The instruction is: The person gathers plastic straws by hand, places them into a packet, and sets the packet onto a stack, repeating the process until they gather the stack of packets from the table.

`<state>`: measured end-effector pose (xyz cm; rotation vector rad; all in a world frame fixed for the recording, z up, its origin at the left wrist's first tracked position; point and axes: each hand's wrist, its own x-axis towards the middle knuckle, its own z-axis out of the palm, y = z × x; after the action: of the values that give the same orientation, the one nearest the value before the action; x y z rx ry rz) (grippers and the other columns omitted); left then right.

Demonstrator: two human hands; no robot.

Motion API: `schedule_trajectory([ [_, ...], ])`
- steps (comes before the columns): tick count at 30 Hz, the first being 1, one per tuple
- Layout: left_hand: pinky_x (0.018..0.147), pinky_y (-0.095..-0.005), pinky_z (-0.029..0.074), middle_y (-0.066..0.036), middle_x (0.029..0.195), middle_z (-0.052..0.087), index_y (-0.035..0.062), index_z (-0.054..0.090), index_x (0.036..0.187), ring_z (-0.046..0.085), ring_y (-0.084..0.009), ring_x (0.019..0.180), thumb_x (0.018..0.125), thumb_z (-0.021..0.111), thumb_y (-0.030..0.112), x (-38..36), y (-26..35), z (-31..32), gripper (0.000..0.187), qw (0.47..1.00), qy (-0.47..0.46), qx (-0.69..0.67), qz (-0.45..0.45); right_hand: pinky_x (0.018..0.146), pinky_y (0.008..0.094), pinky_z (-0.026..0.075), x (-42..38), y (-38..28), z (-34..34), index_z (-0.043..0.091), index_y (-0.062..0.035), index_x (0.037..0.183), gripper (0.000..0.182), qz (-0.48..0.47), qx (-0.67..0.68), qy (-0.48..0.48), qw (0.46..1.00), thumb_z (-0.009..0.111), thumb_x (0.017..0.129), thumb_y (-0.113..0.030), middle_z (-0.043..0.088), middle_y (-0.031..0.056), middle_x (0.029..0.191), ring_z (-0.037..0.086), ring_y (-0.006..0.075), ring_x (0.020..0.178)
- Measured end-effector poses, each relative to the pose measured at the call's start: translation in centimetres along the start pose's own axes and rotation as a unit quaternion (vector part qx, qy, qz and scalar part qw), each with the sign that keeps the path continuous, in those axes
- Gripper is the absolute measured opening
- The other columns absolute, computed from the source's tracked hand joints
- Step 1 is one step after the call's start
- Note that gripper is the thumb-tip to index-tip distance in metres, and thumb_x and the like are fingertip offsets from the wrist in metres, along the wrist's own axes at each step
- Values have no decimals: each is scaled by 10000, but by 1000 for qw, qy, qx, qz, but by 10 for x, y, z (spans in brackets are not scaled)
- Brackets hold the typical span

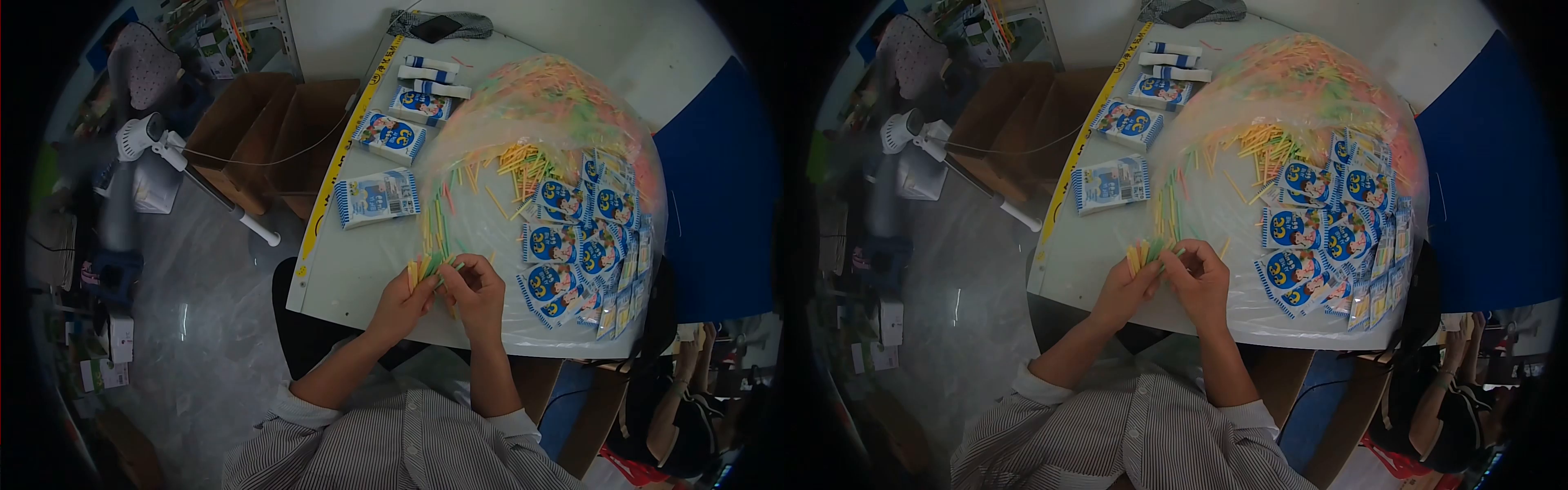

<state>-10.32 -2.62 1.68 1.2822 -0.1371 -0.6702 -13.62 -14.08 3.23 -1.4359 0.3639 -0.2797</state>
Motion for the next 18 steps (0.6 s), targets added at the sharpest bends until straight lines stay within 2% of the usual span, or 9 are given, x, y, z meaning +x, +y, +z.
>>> schedule_trajectory([
  [5,464,-168,298,38,626,411,43,492,968,357,-28,522,878,404,171,0,1,-1,180,1000,10,-15,-1,426,157,358,1,0,2,515,-13,830,68,4,-3,-9,1000,553,776,-24,535,27,649,475,44,495],
  [9,459,-168,288,44,613,405,34,496,1037,349,-26,516,884,400,178,1,2,-3,231,1000,22,7,-14,430,166,377,0,8,3,477,-13,887,113,-32,15,-18,999,532,790,-25,517,29,693,475,50,506],
  [11,456,-168,284,46,608,402,35,501,1010,348,-26,514,882,405,181,1,2,-3,217,1000,21,-4,-14,431,168,381,0,9,5,463,-13,908,129,-50,15,-15,999,523,795,-26,509,30,710,474,51,509],
  [16,441,-173,317,31,589,426,28,505,971,377,-30,494,880,416,197,3,0,-6,211,1000,7,22,-17,440,167,387,-1,0,4,459,-10,939,160,0,26,-20,999,524,798,-51,514,44,749,464,45,517],
  [18,444,-172,316,32,595,424,34,504,956,378,-31,501,881,415,194,2,-1,-4,197,1000,-7,24,-14,438,165,386,-1,6,2,467,-13,942,158,-9,7,-26,1000,523,801,-57,519,38,748,463,43,520],
])
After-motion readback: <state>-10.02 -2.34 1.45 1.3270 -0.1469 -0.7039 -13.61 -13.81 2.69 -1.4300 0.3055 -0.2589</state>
